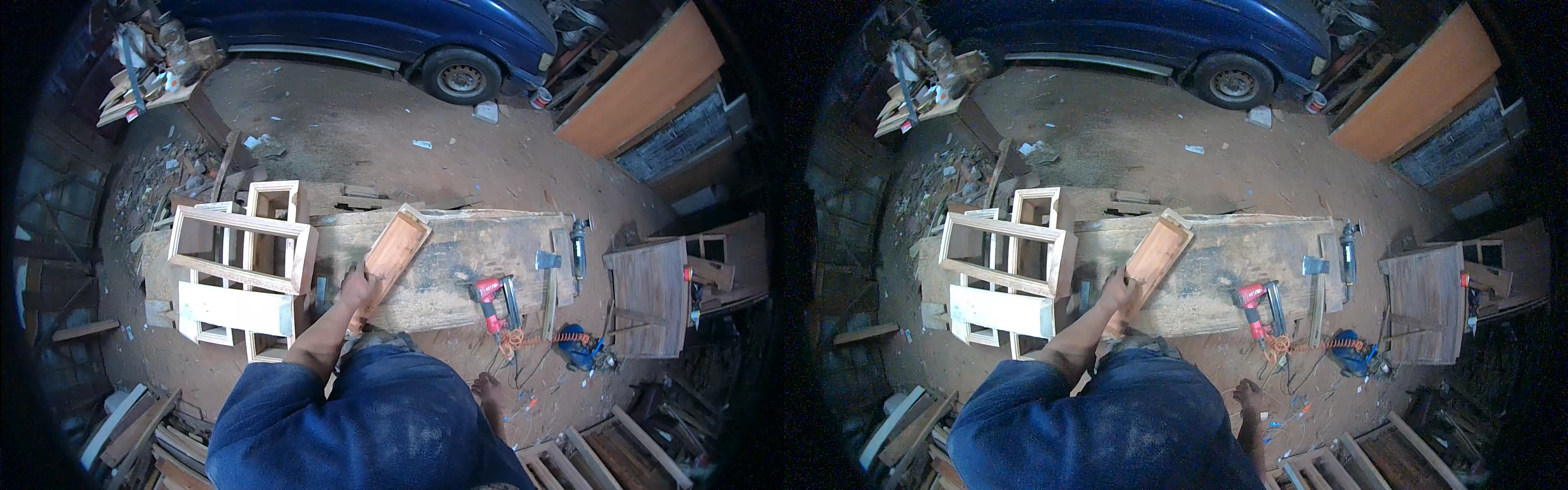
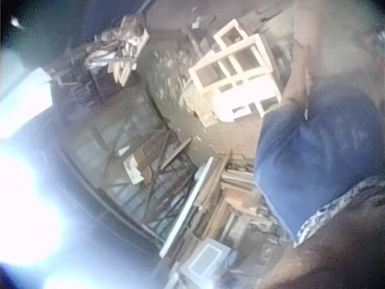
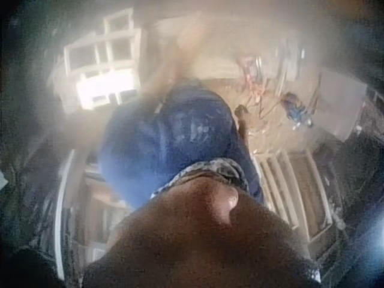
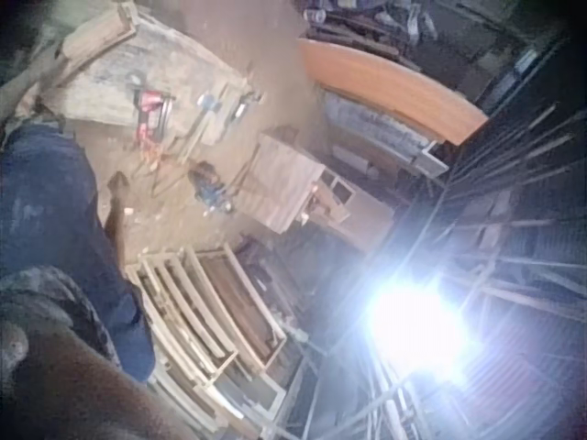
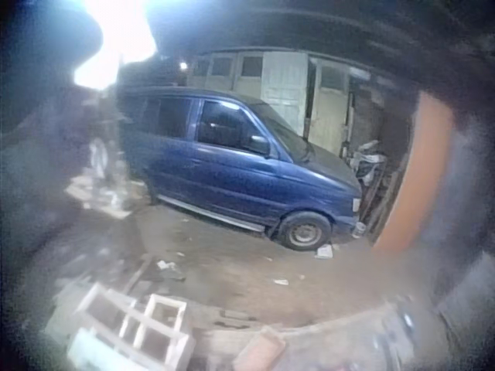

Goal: The person assembles small wooden boxes using a pneumatic nail gun. They pick up wooden planks, align them on a workbench, and drive nails into the joints to form rectangular frames. The person repeatedly constructs these frames and stacks them on the floor.

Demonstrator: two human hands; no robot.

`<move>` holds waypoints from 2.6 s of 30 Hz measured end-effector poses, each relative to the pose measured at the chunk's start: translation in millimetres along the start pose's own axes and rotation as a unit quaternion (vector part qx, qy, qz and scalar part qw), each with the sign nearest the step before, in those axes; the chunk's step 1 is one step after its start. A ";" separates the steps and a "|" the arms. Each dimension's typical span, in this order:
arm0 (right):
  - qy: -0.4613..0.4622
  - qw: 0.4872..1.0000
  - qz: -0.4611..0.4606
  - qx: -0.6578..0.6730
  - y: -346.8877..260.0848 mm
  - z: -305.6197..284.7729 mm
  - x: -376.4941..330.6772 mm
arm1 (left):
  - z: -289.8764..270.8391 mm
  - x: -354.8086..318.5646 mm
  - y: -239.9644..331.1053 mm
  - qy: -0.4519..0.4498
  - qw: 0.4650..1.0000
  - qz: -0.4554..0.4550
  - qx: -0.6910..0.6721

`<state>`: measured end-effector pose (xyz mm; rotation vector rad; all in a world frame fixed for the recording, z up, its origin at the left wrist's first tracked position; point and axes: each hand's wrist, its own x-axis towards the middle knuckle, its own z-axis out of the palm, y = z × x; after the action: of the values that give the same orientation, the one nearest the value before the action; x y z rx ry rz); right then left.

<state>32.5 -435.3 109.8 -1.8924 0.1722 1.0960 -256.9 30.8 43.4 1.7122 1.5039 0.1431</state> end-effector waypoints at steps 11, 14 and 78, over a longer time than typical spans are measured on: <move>0.005 0.979 -0.034 -0.200 88.0 -35.1 -6.9 | -64.4 -80.0 62.8 0.126 0.951 0.281 0.023; -0.013 0.975 -0.033 -0.221 79.4 -41.3 -2.4 | -100.8 -109.5 104.2 0.237 0.914 0.329 0.011; -0.237 0.908 -0.301 -0.168 -192.5 185.1 -111.3 | -177.5 -252.3 159.7 0.244 0.880 0.217 -0.344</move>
<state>-49.5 -216.9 281.0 -1.7164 -0.8716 1.1448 -306.0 -88.5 366.0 1.4223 1.1437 1.2719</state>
